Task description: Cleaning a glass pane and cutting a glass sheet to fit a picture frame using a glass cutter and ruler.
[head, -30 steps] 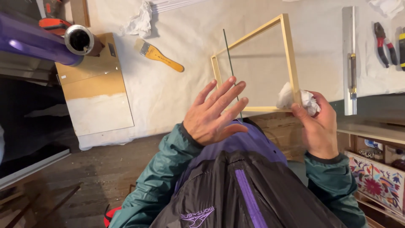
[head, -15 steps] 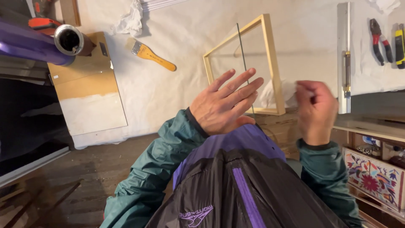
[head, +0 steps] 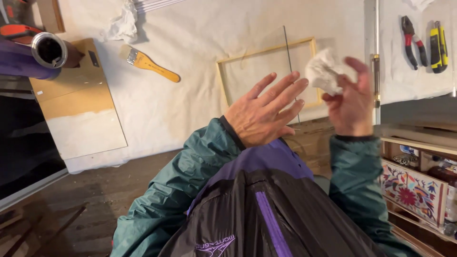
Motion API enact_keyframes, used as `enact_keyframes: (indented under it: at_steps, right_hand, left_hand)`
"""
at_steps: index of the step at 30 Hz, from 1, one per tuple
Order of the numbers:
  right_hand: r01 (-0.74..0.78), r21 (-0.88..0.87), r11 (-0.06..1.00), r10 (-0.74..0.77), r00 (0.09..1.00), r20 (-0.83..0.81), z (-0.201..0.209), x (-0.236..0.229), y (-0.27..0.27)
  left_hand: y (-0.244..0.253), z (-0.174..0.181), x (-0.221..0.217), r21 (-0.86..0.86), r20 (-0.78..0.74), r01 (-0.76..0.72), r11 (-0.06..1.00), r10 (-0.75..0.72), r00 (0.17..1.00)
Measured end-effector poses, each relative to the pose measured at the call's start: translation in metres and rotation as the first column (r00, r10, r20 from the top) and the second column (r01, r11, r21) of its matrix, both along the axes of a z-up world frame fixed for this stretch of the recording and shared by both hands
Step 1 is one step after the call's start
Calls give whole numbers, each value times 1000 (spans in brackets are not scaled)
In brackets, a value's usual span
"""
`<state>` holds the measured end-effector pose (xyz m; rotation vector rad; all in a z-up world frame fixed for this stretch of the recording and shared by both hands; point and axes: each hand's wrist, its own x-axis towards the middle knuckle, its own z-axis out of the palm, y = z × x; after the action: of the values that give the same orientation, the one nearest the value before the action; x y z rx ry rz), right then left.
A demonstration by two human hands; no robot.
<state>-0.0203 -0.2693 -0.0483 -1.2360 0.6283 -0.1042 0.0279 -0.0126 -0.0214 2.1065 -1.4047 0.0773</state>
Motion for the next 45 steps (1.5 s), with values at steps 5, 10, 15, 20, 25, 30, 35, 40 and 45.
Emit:
enact_keyframes:
  at_steps: [5,10,15,20,25,30,35,40,45]
  right_hand:
    - [-115,356,927,100,993,59,-69,8,-25]
    - [-248,251,936,255,967,6,-43,25,-27]
    - [-326,116,938,329,944,-4,20,29,-23]
    - [-356,191,915,368,929,-29,28,36,-17]
    - [-530,-50,847,521,844,-125,24,36,-7]
    - [-657,-619,431,481,748,-458,33,39,8]
    - [-596,-727,341,420,789,-449,19,34,-1]
    - [-562,-720,407,290,827,-482,-2,9,-102]
    - [-172,-405,898,171,985,-39,-115,-70,-322]
  left_hand:
    - [-24,-9,-5,69,19,25,997,-26,999]
    - [-34,-12,-7,92,16,16,996,-17,1000]
    - [-37,-16,-10,73,49,-34,997,30,998]
    - [-34,-15,-15,6,96,-82,997,81,992]
    - [-26,-13,-19,-5,86,-117,993,117,989]
    - [-5,-42,-30,-190,-82,-64,980,49,995]
    - [45,-102,-41,2,-479,-695,719,611,631]
    - [75,-191,-57,351,-462,-772,530,815,349]
    - [49,-210,-51,641,-505,-554,531,835,216]
